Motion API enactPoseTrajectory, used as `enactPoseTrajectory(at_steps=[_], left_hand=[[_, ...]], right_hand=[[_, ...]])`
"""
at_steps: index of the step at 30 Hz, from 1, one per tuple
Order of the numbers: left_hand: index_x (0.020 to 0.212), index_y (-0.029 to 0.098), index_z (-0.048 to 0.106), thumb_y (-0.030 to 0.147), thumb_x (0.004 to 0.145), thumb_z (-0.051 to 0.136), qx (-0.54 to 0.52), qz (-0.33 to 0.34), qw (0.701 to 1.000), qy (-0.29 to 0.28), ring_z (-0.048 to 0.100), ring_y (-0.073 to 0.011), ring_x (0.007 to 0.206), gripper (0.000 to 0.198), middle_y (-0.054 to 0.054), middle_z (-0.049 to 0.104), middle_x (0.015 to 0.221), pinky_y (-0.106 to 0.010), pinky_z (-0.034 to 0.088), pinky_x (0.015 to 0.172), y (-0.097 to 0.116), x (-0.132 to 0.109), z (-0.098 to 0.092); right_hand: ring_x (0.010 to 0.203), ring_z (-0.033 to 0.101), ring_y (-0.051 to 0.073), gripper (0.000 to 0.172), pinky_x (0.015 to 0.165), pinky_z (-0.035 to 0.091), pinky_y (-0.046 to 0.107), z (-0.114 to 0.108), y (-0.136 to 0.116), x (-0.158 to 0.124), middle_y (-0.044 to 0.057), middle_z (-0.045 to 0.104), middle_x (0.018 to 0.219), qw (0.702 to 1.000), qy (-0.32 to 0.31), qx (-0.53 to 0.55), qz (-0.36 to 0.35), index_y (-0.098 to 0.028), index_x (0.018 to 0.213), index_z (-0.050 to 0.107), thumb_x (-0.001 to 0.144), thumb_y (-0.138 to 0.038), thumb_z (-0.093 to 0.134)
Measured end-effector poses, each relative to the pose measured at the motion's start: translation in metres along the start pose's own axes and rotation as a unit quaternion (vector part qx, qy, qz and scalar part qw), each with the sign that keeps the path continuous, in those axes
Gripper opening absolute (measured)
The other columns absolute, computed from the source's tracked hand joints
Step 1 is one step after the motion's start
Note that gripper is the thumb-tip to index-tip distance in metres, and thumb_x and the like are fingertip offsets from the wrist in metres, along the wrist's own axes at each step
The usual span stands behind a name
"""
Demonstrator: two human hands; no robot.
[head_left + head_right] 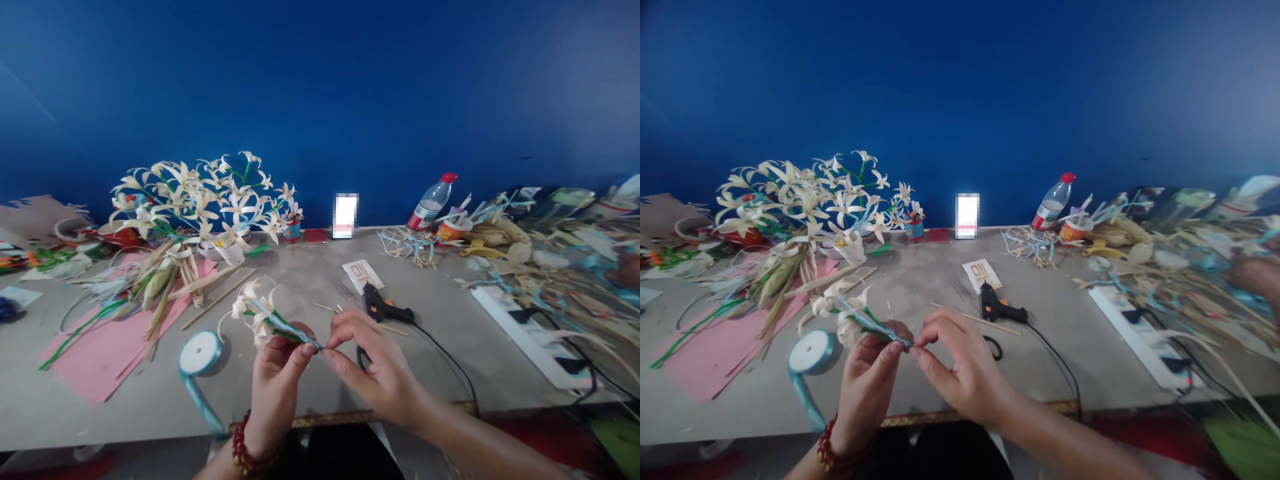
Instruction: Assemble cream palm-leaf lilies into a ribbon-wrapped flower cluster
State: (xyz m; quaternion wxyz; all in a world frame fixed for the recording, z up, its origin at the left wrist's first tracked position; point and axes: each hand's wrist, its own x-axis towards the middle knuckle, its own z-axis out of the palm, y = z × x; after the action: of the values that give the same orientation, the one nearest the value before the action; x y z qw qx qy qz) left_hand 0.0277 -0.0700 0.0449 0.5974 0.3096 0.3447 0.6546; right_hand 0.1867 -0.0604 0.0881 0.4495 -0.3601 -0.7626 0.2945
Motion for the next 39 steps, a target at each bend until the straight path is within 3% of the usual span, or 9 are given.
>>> enactPoseTrajectory(at_steps=[4,9,12,15,18,22,25,30,39], left_hand=[[0.084,0.018,0.076,0.025,0.075,0.08,-0.017,-0.001,0.999,-0.044,0.061,-0.0136,0.079,0.011,-0.002,0.071,0.082,-0.023,0.049,0.077,0.003,0.002,0.0],[0.079,0.017,0.074,0.025,0.077,0.078,-0.047,-0.011,0.992,-0.12,0.056,-0.0148,0.076,0.009,-0.002,0.063,0.077,-0.026,0.047,0.072,0.006,0.005,0.001],[0.077,0.018,0.073,0.026,0.078,0.077,-0.049,-0.005,0.987,-0.154,0.053,-0.0158,0.074,0.009,-0.002,0.059,0.075,-0.028,0.045,0.069,0.004,0.007,0.002],[0.076,0.019,0.073,0.027,0.079,0.077,-0.04,0.004,0.985,-0.167,0.052,-0.0165,0.074,0.009,-0.002,0.057,0.074,-0.03,0.043,0.069,0.003,0.008,0.001],[0.074,0.019,0.074,0.031,0.076,0.079,-0.033,0.007,0.987,-0.158,0.052,-0.0171,0.076,0.013,-0.002,0.055,0.074,-0.03,0.043,0.07,0.002,0.01,-0.001],[0.073,0.018,0.074,0.033,0.073,0.081,-0.03,-0.002,0.991,-0.127,0.054,-0.0177,0.08,0.017,-0.003,0.056,0.078,-0.03,0.045,0.073,0.003,0.011,-0.003],[0.073,0.02,0.075,0.027,0.072,0.083,-0.041,0.004,0.994,-0.099,0.056,-0.0163,0.08,0.011,-0.002,0.059,0.08,-0.028,0.046,0.073,0.002,0.01,-0.002],[0.074,0.02,0.075,0.022,0.07,0.084,-0.054,0.015,0.997,-0.052,0.059,-0.0147,0.081,0.01,-0.002,0.063,0.083,-0.026,0.049,0.075,-0.001,0.006,0.001],[0.084,0.021,0.078,0.023,0.073,0.082,-0.023,0.031,0.998,-0.053,0.06,-0.0137,0.081,0.012,-0.002,0.066,0.085,-0.023,0.051,0.075,-0.006,0.005,-0.003]], right_hand=[[0.083,0.056,0.017,0.011,0.078,0.042,0.03,0.0,0.004,0.006,0.002,0.057,0.086,0.989,-0.026,0.116,0.086,-0.02,0.081,0.06,0.09,-0.026,0.062],[0.078,0.051,0.014,0.027,0.072,0.039,0.026,0.004,0.008,0.008,0.0,0.054,0.085,0.906,-0.069,0.346,0.233,-0.019,0.075,0.056,0.081,-0.038,0.074],[0.079,0.051,0.013,0.031,0.075,0.039,0.025,0.007,0.008,0.007,-0.001,0.055,0.082,0.866,-0.078,0.407,0.279,-0.019,0.074,0.054,0.078,-0.036,0.078],[0.079,0.052,0.014,0.031,0.075,0.041,0.025,0.004,0.006,0.006,-0.001,0.054,0.08,0.864,-0.079,0.405,0.288,-0.019,0.075,0.053,0.078,-0.037,0.078],[0.078,0.053,0.014,0.017,0.072,0.043,0.026,-0.005,0.004,0.007,0.001,0.055,0.09,0.927,-0.044,0.29,0.235,-0.02,0.087,0.059,0.086,-0.034,0.069],[0.086,0.057,0.016,0.005,0.077,0.046,0.028,-0.017,-0.002,0.004,0.004,0.057,0.098,0.995,0.023,0.057,0.073,-0.022,0.093,0.063,0.091,-0.021,0.058],[0.087,0.058,0.017,0.011,0.077,0.047,0.029,-0.019,-0.007,-0.004,0.004,0.058,0.094,0.996,0.016,-0.075,-0.049,-0.021,0.094,0.066,0.088,-0.013,0.06],[0.078,0.055,0.018,0.021,0.079,0.046,0.037,-0.012,-0.011,-0.01,0.005,0.065,0.086,0.952,0.04,-0.234,-0.191,-0.018,0.103,0.069,0.085,-0.009,0.062],[0.077,0.056,0.02,0.012,0.074,0.045,0.037,-0.002,-0.01,-0.008,0.006,0.067,0.082,0.958,0.057,-0.237,-0.149,-0.016,0.094,0.07,0.086,-0.01,0.062]])
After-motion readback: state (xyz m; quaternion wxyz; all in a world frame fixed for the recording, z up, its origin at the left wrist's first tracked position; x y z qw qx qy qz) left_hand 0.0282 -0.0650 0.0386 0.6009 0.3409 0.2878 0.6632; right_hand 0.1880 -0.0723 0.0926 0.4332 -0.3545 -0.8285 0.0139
